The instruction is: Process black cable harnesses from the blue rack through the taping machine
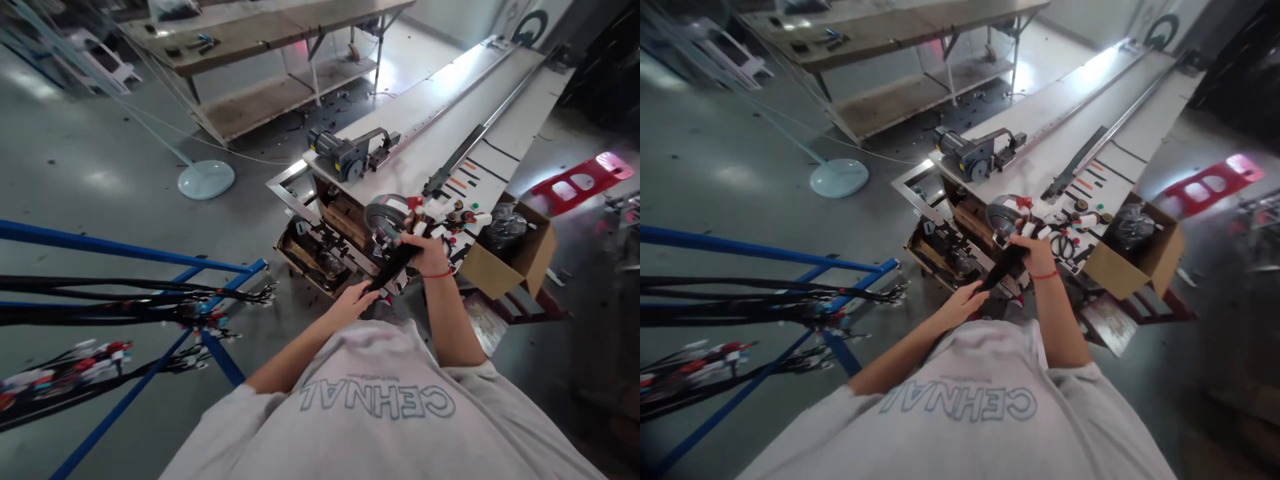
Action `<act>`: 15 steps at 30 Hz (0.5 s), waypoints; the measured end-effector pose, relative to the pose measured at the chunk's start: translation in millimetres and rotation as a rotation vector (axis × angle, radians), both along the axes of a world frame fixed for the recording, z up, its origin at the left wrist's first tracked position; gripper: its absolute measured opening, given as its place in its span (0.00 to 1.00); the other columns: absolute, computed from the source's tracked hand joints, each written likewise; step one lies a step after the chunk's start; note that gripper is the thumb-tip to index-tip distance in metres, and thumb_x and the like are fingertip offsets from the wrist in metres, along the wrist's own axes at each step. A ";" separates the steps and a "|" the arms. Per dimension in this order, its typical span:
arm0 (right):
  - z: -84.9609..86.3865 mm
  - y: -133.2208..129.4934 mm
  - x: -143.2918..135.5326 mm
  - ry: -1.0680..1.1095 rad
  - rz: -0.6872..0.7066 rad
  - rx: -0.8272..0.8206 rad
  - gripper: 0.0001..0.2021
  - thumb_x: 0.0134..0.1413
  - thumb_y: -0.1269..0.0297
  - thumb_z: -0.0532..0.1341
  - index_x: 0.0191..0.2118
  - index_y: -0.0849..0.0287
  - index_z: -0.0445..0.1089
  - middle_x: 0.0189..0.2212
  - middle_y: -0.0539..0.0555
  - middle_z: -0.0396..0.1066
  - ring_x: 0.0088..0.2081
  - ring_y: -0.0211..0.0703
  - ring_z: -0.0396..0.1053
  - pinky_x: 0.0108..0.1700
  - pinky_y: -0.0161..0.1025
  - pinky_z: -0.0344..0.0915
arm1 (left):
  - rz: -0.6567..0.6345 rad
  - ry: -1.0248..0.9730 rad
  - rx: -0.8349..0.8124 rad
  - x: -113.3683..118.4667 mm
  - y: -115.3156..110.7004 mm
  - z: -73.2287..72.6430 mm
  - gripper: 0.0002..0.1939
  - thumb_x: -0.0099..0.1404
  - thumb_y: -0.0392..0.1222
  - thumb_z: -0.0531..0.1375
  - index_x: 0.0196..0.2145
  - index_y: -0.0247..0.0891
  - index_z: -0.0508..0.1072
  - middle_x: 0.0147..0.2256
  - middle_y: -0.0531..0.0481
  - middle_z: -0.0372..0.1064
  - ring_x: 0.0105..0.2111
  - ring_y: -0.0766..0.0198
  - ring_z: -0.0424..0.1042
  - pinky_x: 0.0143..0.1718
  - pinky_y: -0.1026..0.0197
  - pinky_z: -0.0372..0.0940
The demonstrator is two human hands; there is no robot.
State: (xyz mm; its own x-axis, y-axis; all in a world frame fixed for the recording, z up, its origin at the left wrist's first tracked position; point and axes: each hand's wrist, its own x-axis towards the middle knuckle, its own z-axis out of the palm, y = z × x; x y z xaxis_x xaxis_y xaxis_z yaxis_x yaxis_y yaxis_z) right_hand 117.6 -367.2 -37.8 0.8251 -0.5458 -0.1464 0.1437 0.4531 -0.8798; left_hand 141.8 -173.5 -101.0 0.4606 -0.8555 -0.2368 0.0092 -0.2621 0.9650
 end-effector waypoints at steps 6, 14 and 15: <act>-56.6 49.1 -17.0 0.157 0.404 0.164 0.17 0.42 0.52 0.68 0.25 0.60 0.64 0.16 0.44 0.58 0.17 0.28 0.51 0.20 0.30 0.57 | -0.350 0.454 0.277 3.3 78.3 8.3 0.26 0.57 0.65 0.58 0.35 0.35 0.69 0.23 0.56 0.55 0.22 0.70 0.53 0.22 0.66 0.50; -117.8 11.6 43.9 0.152 0.237 0.153 0.18 0.54 0.44 0.58 0.33 0.57 0.64 0.16 0.40 0.51 0.14 0.27 0.41 0.16 0.26 0.50 | -0.061 0.895 0.236 -1.5 92.1 -19.2 0.24 0.54 0.64 0.62 0.38 0.41 0.71 0.22 0.60 0.48 0.18 0.75 0.42 0.19 0.67 0.37; -117.5 -0.7 54.7 0.194 0.155 0.011 0.18 0.56 0.45 0.56 0.33 0.56 0.65 0.17 0.42 0.54 0.14 0.28 0.46 0.18 0.27 0.54 | -0.014 0.871 0.202 2.7 80.5 -26.6 0.25 0.54 0.64 0.62 0.38 0.41 0.71 0.22 0.60 0.48 0.18 0.75 0.41 0.18 0.67 0.36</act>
State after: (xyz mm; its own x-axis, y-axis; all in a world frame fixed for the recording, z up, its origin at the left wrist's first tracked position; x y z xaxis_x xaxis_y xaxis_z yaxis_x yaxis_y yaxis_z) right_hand 172.3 -367.9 -155.3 0.8546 -0.4128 -0.3151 -0.0992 0.4659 -0.8792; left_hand 144.5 -92.9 -127.6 0.0367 -0.7640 -0.6441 0.7127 -0.4318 0.5528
